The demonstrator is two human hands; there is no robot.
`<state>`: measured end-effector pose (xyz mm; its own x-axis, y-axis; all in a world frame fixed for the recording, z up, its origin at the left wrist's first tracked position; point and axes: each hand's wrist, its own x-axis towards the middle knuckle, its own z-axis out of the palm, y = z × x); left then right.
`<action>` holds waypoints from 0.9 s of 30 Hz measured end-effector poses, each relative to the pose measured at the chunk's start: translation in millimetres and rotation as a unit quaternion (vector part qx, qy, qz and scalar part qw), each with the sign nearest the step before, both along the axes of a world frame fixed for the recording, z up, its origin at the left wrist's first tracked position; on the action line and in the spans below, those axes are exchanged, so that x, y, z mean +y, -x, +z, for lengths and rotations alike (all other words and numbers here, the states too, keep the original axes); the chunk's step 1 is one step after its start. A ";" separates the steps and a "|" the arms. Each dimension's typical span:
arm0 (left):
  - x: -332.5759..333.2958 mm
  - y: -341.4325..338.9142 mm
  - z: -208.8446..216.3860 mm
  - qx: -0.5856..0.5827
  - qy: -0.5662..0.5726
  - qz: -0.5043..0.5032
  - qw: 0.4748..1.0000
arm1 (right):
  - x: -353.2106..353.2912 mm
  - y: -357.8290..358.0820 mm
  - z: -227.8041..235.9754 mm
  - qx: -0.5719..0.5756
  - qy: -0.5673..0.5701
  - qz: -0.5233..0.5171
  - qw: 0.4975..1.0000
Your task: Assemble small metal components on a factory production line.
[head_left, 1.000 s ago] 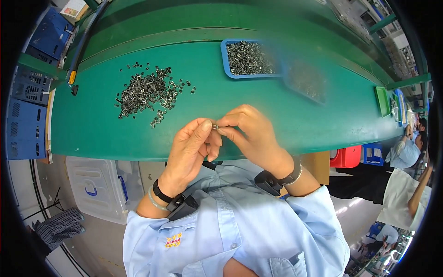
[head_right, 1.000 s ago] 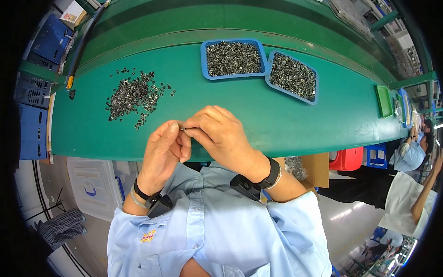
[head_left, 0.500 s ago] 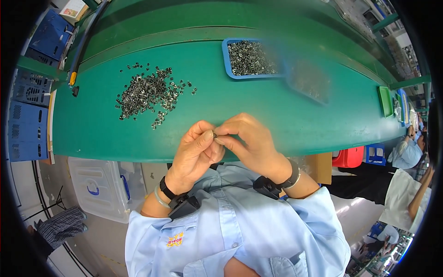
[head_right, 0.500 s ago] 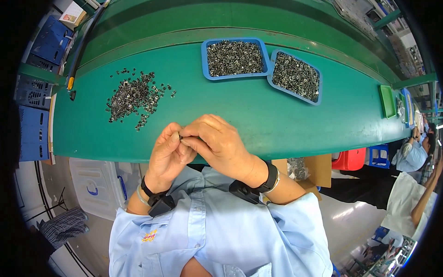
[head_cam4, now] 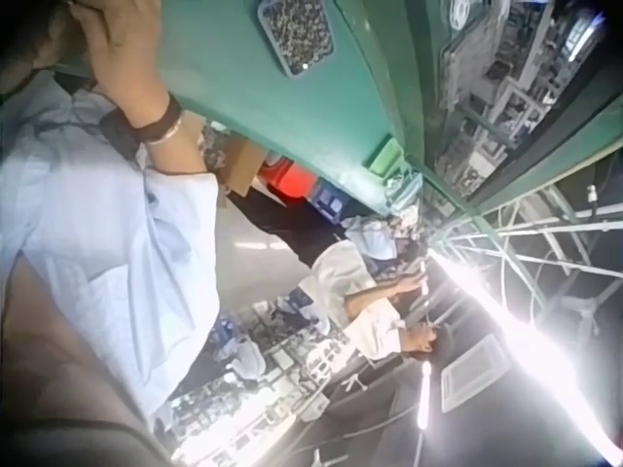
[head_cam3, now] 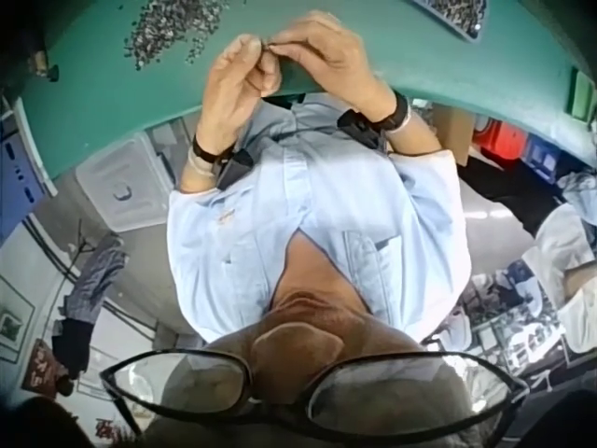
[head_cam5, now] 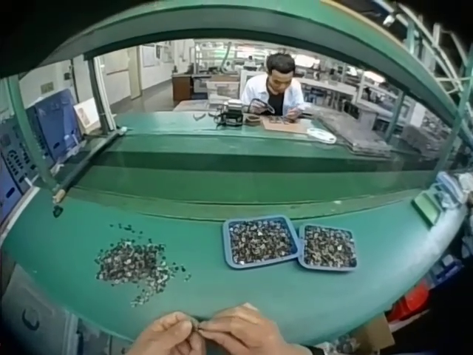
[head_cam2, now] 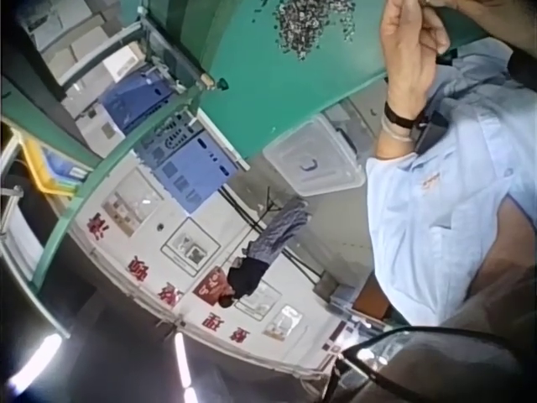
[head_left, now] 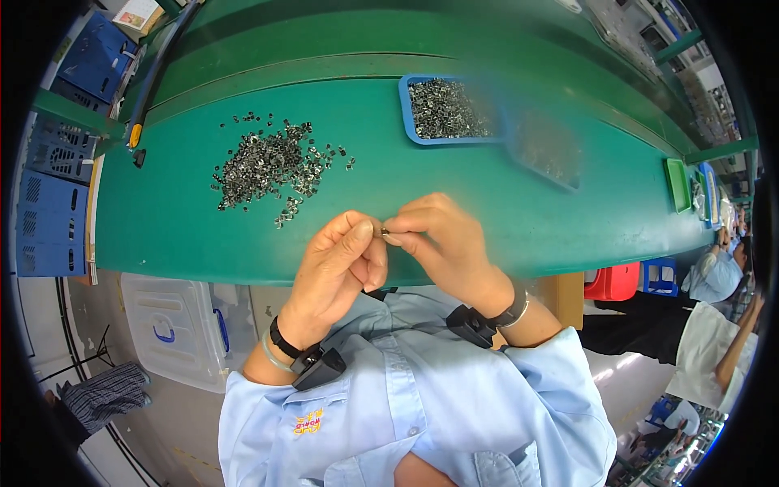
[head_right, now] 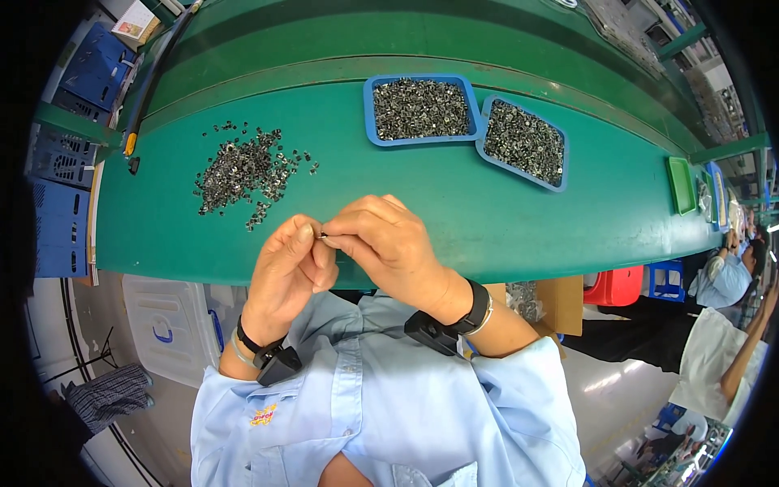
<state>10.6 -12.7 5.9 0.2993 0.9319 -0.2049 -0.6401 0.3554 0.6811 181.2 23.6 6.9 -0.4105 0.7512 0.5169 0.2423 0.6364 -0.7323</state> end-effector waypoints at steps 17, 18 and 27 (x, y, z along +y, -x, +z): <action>-5.0 9.3 3.7 -0.009 0.004 -0.009 1.000 | -7.2 15.2 -4.3 0.068 0.020 0.012 0.997; -4.6 9.7 4.2 0.025 0.002 -0.005 1.000 | -6.8 15.3 -4.9 0.068 0.021 0.011 0.997; -3.3 2.9 2.1 -0.046 0.018 0.009 0.999 | -4.7 15.5 -8.3 0.088 0.094 0.006 0.992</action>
